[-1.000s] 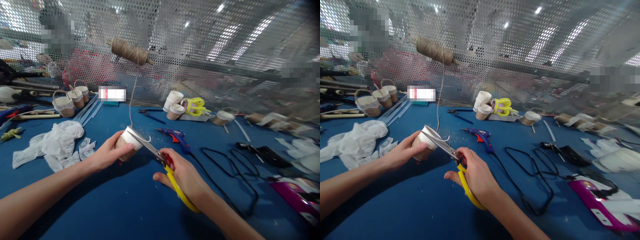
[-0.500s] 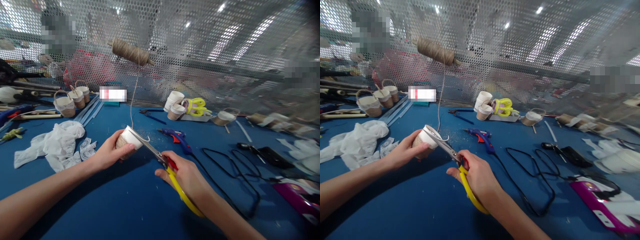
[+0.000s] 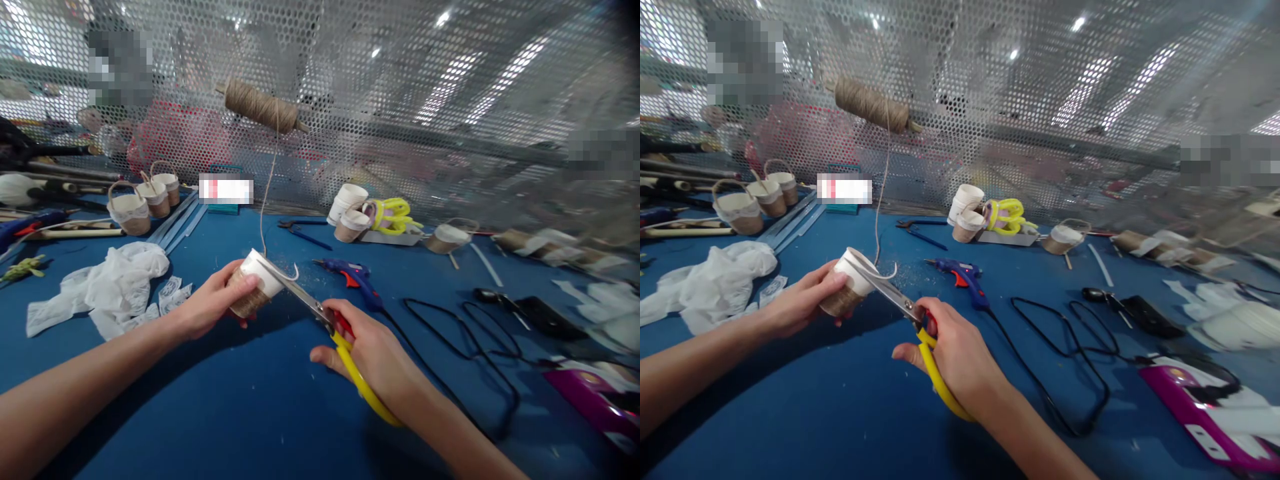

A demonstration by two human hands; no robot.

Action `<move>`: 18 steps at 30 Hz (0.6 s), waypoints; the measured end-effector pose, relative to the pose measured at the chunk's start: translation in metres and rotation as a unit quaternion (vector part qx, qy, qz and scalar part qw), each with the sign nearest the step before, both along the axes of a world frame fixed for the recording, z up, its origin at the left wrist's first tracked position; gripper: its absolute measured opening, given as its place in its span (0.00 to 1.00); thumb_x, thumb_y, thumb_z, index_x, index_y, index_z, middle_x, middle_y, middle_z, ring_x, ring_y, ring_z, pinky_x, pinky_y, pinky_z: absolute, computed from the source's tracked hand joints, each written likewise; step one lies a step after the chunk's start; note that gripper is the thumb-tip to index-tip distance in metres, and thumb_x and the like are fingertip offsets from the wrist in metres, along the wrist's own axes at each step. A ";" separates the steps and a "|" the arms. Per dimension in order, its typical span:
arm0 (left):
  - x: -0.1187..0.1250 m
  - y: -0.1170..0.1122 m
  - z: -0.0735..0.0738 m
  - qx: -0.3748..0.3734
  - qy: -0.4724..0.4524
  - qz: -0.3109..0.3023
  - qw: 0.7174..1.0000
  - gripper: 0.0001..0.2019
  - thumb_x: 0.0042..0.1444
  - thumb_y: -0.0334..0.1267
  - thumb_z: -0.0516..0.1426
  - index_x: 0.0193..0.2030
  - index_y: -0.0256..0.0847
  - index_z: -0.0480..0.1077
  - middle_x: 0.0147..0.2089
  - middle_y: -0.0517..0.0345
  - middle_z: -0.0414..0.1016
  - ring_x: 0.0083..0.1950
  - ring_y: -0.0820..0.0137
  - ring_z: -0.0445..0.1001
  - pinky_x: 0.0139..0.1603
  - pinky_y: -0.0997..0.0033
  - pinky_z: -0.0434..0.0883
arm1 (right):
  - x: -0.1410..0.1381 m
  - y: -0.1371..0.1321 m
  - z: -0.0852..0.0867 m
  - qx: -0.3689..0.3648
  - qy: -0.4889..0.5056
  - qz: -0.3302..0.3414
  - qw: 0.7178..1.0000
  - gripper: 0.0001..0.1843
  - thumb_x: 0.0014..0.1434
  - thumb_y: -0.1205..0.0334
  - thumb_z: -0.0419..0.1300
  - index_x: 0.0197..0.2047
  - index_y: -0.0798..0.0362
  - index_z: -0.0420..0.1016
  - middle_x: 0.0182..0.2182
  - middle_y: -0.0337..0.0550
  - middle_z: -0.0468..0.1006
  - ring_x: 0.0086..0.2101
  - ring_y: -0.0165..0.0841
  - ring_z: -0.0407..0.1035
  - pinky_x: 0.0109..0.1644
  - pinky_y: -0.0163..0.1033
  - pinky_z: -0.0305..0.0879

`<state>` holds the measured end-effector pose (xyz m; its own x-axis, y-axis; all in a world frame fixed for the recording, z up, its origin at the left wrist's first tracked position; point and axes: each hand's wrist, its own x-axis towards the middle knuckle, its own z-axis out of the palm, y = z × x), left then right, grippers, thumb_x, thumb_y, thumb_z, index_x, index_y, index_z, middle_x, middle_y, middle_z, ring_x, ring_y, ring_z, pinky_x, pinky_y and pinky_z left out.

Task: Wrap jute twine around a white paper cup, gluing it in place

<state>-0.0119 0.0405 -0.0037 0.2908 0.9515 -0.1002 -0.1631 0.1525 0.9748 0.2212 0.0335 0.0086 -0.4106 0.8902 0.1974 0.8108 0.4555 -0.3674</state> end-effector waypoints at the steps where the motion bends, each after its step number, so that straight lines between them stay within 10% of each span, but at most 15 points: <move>1: 0.001 -0.001 0.000 0.014 0.020 0.008 1.000 0.25 0.51 0.49 0.56 0.51 0.37 0.58 0.34 0.54 0.68 0.28 0.71 0.70 0.21 0.75 0.67 | 0.000 0.000 -0.001 -0.001 0.004 0.000 1.000 0.22 0.43 0.48 0.64 0.38 0.50 0.65 0.26 0.36 0.71 0.24 0.29 0.65 0.29 0.34 0.64; 18: 0.007 -0.002 0.002 0.036 0.099 0.056 0.993 0.31 0.49 0.48 0.57 0.56 0.34 0.54 0.39 0.49 0.69 0.29 0.70 0.70 0.21 0.75 0.67 | -0.005 0.000 0.003 0.011 -0.009 -0.013 1.000 0.16 0.48 0.47 0.60 0.33 0.50 0.68 0.20 0.35 0.70 0.20 0.28 0.62 0.25 0.33 0.61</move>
